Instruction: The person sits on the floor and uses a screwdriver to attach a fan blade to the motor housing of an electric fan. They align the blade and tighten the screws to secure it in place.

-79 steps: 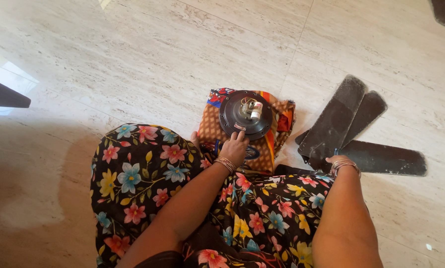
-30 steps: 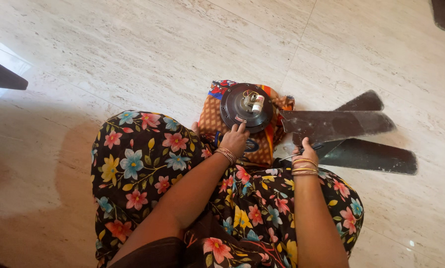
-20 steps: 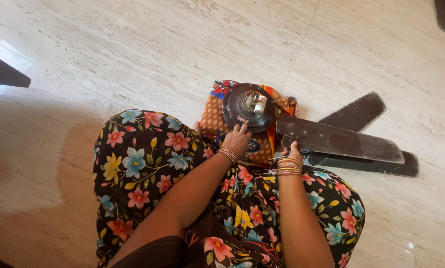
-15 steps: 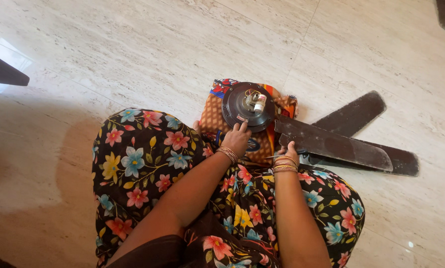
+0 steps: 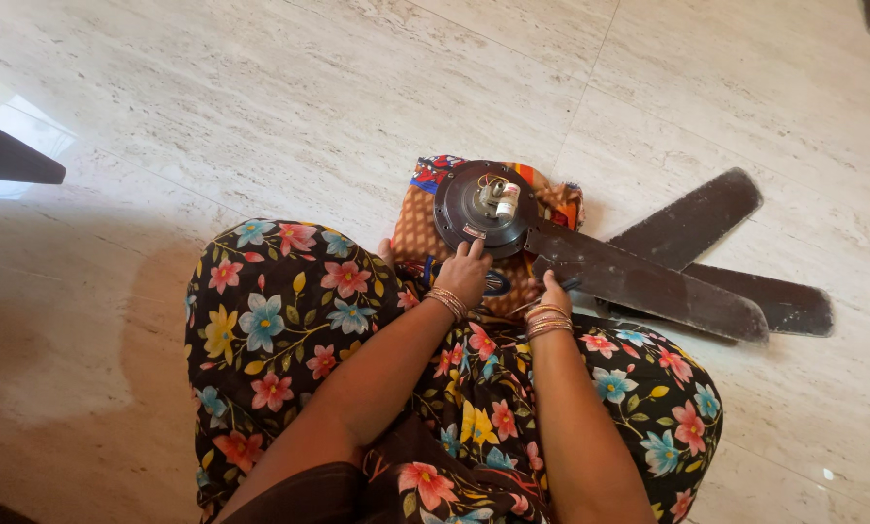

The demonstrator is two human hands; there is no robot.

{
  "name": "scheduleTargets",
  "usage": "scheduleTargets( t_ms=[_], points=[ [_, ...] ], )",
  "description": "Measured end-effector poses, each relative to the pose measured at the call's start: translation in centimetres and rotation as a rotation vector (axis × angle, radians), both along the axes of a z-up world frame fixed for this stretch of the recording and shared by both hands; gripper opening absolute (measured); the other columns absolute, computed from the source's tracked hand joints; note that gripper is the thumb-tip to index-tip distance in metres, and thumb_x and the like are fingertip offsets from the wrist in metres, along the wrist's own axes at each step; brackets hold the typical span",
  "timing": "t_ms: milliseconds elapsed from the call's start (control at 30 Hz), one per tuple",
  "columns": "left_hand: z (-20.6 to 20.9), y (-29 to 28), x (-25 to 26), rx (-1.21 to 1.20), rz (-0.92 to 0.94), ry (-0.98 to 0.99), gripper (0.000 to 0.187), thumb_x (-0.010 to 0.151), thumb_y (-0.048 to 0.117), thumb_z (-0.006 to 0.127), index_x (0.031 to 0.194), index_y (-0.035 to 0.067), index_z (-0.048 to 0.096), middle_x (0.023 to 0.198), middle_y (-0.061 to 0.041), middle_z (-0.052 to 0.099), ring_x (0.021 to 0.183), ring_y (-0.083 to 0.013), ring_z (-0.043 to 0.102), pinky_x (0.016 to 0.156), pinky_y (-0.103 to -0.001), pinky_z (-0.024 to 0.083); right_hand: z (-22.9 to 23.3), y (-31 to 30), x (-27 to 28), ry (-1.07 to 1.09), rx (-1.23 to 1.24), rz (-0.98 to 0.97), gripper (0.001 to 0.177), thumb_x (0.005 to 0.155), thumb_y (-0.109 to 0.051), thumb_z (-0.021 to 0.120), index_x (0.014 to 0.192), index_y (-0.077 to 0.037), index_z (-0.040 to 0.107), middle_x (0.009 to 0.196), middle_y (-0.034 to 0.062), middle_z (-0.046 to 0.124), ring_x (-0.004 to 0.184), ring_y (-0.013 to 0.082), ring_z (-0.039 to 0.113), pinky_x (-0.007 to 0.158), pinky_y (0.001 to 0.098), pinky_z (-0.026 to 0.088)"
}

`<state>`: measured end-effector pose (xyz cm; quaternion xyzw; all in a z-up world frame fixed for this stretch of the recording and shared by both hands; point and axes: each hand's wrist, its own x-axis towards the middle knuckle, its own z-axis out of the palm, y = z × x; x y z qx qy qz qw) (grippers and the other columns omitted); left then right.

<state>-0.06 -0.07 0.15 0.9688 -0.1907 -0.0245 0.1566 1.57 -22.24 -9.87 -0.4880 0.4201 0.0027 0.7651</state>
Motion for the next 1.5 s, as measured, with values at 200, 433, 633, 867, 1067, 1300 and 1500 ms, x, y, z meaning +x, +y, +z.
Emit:
scheduleTargets(
  t_ms=[200, 433, 633, 867, 1067, 1300, 1500],
  points=[
    [0.1, 0.0, -0.1, 0.0, -0.003, 0.011, 0.033, 0.087, 0.015, 0.066, 0.119, 0.009, 0.065, 0.146, -0.014, 0.046, 0.127, -0.0318, 0.051, 0.093, -0.041, 0.056, -0.4, 3.0, -0.4, -0.024, -0.011, 0.291, 0.015, 0.094, -0.021, 0.069, 0.106, -0.012, 0.07, 0.084, 0.0022, 0.074, 0.065, 0.0136, 0.068, 0.051, 0.0277, 0.046],
    [0.0, 0.0, 0.0, -0.014, 0.001, -0.02, 0.034, 0.081, 0.015, 0.067, 0.115, 0.009, 0.067, 0.142, -0.014, 0.048, 0.124, -0.031, 0.051, 0.091, -0.041, 0.055, 3.9, 2.0, 0.0, -0.103, -0.494, 0.292, 0.026, 0.095, -0.028, 0.077, 0.105, -0.004, 0.076, 0.08, 0.0082, 0.07, 0.056, 0.0107, 0.06, 0.049, 0.025, 0.047],
    [-0.8, -0.2, -0.2, -0.11, 0.002, -0.039, 0.023, 0.085, 0.016, 0.068, 0.107, 0.01, 0.069, 0.121, -0.012, 0.057, 0.119, -0.0312, 0.054, 0.091, -0.041, 0.056, 8.6, -5.3, 4.0, -0.099, -0.458, 0.409, 0.024, 0.096, -0.026, 0.07, 0.115, -0.01, 0.074, 0.088, 0.0049, 0.075, 0.065, 0.0105, 0.068, 0.05, 0.0244, 0.051],
    [-0.1, -0.7, -0.2, -0.067, -0.006, -0.003, 0.031, 0.077, 0.018, 0.071, 0.106, 0.008, 0.07, 0.113, -0.013, 0.058, 0.114, -0.0315, 0.053, 0.086, -0.04, 0.056, 8.4, -12.9, 6.6, -0.063, -1.053, 0.587, 0.032, 0.096, -0.022, 0.073, 0.124, -0.006, 0.074, 0.104, 0.0135, 0.076, 0.087, 0.0198, 0.072, 0.075, 0.0353, 0.058],
    [-0.7, -1.1, -0.2, -0.117, 0.032, 0.014, 0.021, 0.084, 0.018, 0.07, 0.104, 0.009, 0.071, 0.115, -0.011, 0.06, 0.115, -0.0306, 0.057, 0.09, -0.04, 0.056, 6.1, -13.2, 8.3, -0.046, -1.458, 0.767, 0.04, 0.093, -0.027, 0.076, 0.13, -0.012, 0.07, 0.122, 0.0219, 0.07, 0.111, 0.0388, 0.065, 0.098, 0.047, 0.05],
    [-2.9, -1.9, 0.3, -0.17, 0.03, 0.209, 0.036, 0.08, 0.026, 0.075, 0.109, 0.005, 0.07, 0.115, -0.017, 0.066, 0.114, -0.0349, 0.062, 0.089, -0.045, 0.057, 4.0, -13.0, 9.2, 0.015, -1.468, 0.879, 0.043, 0.091, -0.027, 0.075, 0.133, -0.023, 0.07, 0.131, 0.0208, 0.064, 0.121, 0.0402, 0.06, 0.105, 0.0464, 0.047],
    [-4.9, -2.5, -0.1, -0.204, -0.039, 0.338, 0.028, 0.087, 0.026, 0.069, 0.109, 0.009, 0.072, 0.106, -0.018, 0.074, 0.1, -0.036, 0.071, 0.087, -0.048, 0.056, 4.1, -12.9, 9.0, 0.021, -1.489, 0.942, 0.041, 0.093, -0.031, 0.074, 0.133, -0.025, 0.071, 0.13, 0.0205, 0.066, 0.123, 0.0408, 0.06, 0.109, 0.0466, 0.047]
  ],
)
